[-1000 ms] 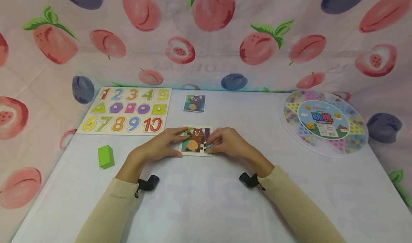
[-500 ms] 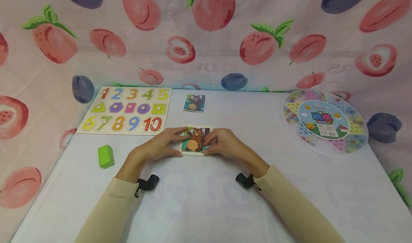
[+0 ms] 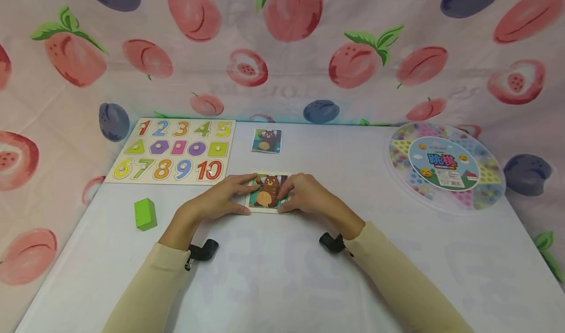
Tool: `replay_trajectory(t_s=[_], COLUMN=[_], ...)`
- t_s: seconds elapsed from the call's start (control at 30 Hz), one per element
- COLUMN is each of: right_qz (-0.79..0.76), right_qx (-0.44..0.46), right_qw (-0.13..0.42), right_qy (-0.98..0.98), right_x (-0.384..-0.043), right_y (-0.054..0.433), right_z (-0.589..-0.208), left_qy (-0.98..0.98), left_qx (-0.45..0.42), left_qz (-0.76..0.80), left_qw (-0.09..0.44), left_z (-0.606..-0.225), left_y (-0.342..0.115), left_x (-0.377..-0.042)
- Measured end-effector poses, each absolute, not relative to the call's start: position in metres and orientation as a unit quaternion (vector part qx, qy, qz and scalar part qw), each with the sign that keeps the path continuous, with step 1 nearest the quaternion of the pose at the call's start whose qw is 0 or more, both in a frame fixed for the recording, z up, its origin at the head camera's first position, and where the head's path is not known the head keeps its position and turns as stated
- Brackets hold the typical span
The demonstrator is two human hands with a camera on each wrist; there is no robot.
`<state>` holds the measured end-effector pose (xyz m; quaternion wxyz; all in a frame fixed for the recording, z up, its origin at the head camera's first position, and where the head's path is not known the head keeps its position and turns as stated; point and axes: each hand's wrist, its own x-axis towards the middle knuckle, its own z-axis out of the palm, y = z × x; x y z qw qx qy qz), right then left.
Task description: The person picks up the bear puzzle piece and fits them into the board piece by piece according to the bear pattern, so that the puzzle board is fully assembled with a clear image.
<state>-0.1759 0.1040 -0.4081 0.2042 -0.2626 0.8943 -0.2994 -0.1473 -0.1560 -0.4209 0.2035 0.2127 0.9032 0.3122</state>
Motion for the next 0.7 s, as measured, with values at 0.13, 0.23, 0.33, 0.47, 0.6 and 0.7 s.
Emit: replay_trajectory(t_s=[0.13, 0.23, 0.33, 0.47, 0.6, 0.7], right_qz=[-0.293, -0.287, -0.284, -0.284, -0.287, -0.295], right_qx=[-0.271, -0.27, -0.267, -0.266, -0.263, -0.262], right_qw=[0.216, 0.218, 0.217, 0.21, 0.207, 0.206], right_qy=[0.891, 0.893, 0.895, 0.897, 0.898, 0.895], right_x=[-0.179, -0.1809, -0.1816, -0.1811, -0.1798, -0.1792], right_y=[0.1055, 0.1059, 0.1059, 0.105, 0.1041, 0.1048], right_z=[-0.4092, -0.4101, -0.4096, -0.4084, -0.4089, -0.4103], left_qy=[0.904, 0.904, 0.904, 0.904, 0.903, 0.902], left_qx=[0.214, 0.215, 0.216, 0.217, 0.219, 0.22], left_qz=[0.31, 0.308, 0.308, 0.31, 0.312, 0.313], left_qw=[0.203, 0.203, 0.201, 0.199, 0.198, 0.198], left_z=[-0.4212, -0.4203, -0.419, -0.418, -0.4168, -0.4167], left_y=[-0.1561, -0.1561, -0.156, -0.1558, -0.1551, -0.1544], left_x=[-0.1474, -0.1474, -0.1476, -0.1476, -0.1466, -0.146])
